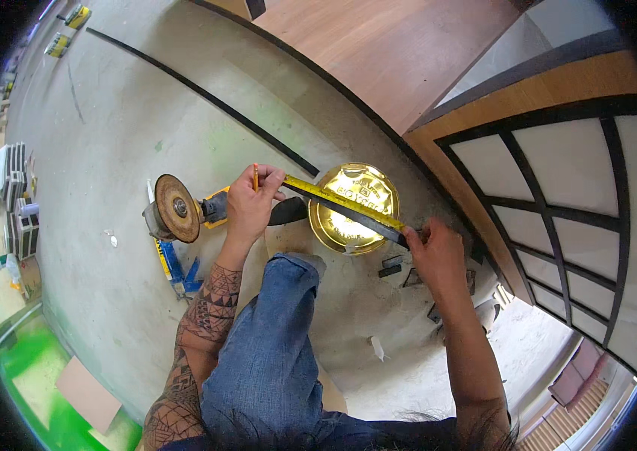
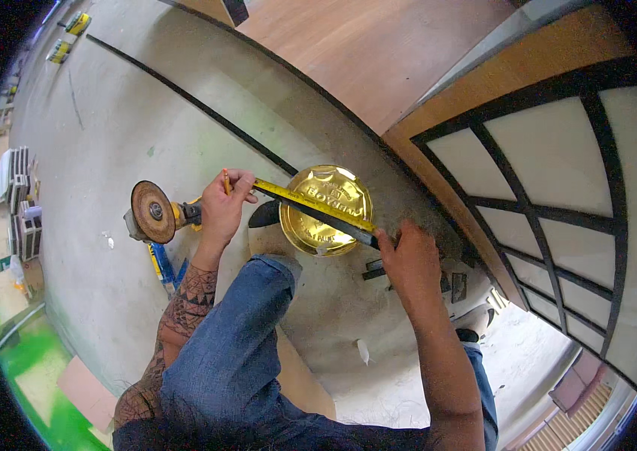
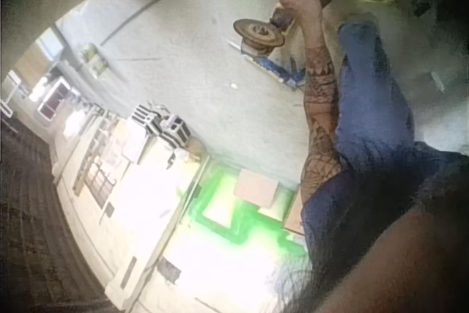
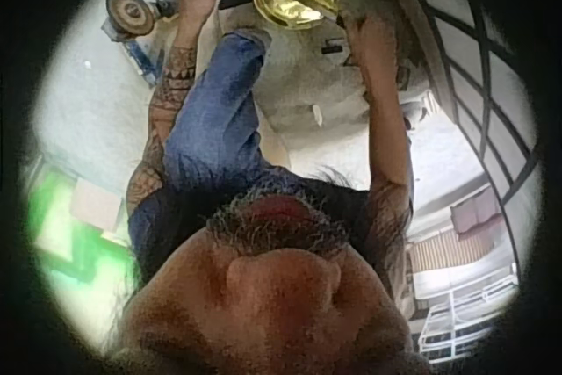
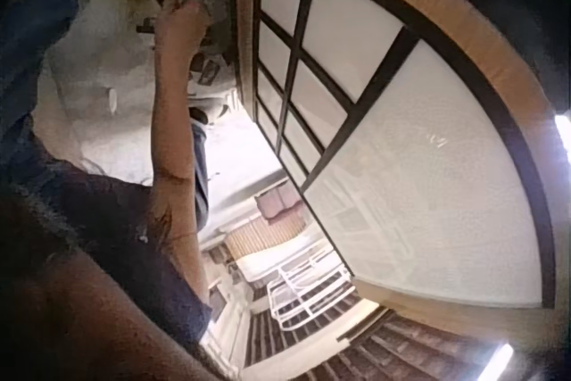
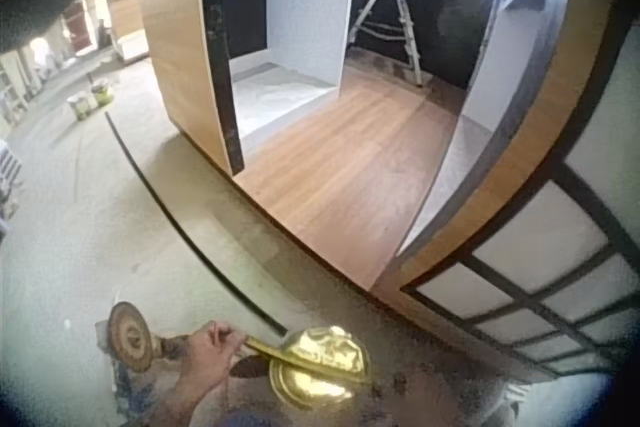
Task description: Applying decorative black trim strips to a white furniture panel using a caulking gun for adhesive, measuring with a tape, and cutting strips with an angle grinder.
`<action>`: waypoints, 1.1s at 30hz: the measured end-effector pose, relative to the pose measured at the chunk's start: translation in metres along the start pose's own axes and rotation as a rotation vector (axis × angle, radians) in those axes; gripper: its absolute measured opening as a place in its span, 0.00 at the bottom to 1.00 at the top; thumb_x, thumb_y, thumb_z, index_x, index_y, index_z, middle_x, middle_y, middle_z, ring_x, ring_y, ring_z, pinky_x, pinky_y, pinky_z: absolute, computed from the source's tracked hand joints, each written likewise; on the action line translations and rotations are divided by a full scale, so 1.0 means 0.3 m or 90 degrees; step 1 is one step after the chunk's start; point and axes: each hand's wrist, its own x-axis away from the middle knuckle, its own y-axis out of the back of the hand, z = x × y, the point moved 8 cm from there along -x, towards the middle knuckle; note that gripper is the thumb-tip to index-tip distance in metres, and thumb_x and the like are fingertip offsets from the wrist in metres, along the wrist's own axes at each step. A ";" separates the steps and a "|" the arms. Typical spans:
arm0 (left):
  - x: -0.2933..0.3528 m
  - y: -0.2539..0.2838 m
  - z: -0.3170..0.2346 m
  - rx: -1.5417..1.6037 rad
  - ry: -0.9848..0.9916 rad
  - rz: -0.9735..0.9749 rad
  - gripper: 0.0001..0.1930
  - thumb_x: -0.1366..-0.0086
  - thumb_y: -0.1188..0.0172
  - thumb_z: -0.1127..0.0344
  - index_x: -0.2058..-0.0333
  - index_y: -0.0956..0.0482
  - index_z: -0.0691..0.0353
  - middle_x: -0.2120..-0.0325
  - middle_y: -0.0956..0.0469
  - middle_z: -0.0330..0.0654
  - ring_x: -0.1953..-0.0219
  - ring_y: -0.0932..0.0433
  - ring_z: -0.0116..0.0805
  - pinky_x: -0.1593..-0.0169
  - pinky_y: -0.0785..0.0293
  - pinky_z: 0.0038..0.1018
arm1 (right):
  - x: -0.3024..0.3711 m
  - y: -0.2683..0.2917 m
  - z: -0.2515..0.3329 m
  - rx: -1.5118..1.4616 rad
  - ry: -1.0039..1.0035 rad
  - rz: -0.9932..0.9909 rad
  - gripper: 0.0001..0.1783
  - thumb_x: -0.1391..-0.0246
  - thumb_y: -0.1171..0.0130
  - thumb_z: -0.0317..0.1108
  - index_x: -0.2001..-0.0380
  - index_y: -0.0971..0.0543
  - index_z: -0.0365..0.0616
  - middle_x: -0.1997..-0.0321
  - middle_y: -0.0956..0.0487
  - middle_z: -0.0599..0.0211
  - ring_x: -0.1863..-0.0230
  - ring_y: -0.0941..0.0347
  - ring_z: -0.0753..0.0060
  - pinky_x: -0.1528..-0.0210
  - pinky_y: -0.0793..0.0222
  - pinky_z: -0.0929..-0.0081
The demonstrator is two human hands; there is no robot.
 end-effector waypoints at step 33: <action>0.000 -0.019 0.007 -0.029 -0.003 0.037 0.13 0.24 0.35 0.62 0.56 0.20 0.70 0.63 0.15 0.44 0.63 0.12 0.34 0.56 0.13 0.28 | 0.012 -0.035 -0.065 -0.097 -0.015 0.091 0.25 0.38 0.31 0.52 0.67 0.14 0.36 0.69 0.15 0.45 0.63 0.16 0.40 0.54 0.22 0.48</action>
